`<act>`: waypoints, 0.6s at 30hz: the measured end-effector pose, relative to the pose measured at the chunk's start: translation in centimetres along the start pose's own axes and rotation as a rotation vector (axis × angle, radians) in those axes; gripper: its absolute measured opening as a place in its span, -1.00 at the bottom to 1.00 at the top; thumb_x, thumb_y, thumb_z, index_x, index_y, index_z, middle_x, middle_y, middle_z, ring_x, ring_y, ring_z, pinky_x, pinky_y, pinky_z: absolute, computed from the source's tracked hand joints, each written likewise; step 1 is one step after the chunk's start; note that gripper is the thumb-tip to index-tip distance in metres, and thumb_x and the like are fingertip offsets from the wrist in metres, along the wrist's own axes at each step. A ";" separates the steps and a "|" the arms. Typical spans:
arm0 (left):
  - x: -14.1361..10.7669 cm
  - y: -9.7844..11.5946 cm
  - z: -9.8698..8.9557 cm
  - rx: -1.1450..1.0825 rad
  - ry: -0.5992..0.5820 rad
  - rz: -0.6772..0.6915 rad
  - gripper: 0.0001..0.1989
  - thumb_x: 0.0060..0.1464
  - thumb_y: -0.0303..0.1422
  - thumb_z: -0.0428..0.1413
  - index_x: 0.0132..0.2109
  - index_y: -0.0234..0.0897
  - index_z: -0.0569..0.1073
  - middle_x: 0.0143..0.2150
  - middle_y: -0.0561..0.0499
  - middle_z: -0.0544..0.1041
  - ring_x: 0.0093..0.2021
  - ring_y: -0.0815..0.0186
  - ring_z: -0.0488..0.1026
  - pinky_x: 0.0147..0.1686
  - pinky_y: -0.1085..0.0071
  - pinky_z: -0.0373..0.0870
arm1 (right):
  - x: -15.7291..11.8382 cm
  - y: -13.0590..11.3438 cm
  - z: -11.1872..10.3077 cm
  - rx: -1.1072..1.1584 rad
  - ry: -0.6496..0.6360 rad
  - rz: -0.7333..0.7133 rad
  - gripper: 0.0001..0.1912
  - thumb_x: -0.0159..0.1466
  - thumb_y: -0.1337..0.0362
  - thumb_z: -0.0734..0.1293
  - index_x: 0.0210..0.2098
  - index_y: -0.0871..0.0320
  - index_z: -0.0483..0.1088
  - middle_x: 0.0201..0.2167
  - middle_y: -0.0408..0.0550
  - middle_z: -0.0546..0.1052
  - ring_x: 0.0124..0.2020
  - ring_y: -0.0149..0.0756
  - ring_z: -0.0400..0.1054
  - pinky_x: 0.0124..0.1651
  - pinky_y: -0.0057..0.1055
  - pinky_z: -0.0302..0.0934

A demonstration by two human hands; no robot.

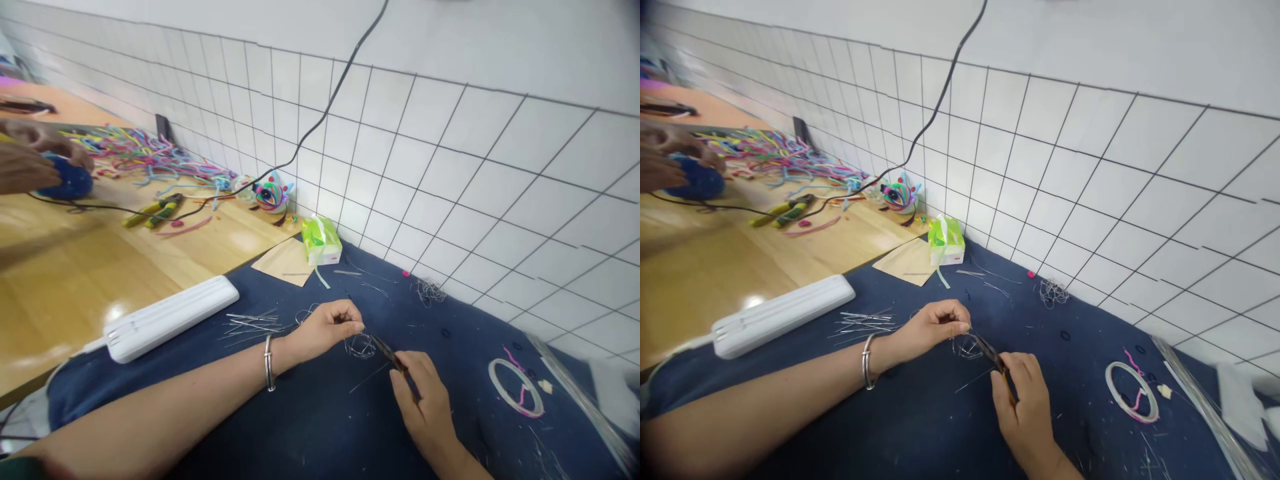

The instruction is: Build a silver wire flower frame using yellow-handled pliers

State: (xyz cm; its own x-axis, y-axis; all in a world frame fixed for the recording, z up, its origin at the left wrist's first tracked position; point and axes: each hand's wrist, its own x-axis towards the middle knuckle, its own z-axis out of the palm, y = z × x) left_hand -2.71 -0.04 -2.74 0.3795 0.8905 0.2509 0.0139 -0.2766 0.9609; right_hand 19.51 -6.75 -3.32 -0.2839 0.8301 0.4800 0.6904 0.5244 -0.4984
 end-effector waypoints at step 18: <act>-0.9 -0.5 2.2 -0.318 0.085 -0.068 -0.87 0.01 -0.39 0.13 -0.40 -0.37 0.37 -0.39 0.04 0.39 -0.36 0.42 0.30 -0.27 0.44 0.22 | 0.4 -1.1 -0.7 -0.448 -0.010 -0.149 -0.74 0.21 0.27 0.21 -0.15 0.26 0.35 -0.32 0.05 0.38 -0.24 -0.17 0.21 -0.16 -0.19 0.11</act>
State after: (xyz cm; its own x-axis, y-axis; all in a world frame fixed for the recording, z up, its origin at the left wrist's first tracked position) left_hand -0.99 -1.50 -3.68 0.3085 0.9338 0.1810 -0.2577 -0.1011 0.9609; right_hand 19.17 -7.15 -2.08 -0.4071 0.7549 0.5143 0.8601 0.5063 -0.0624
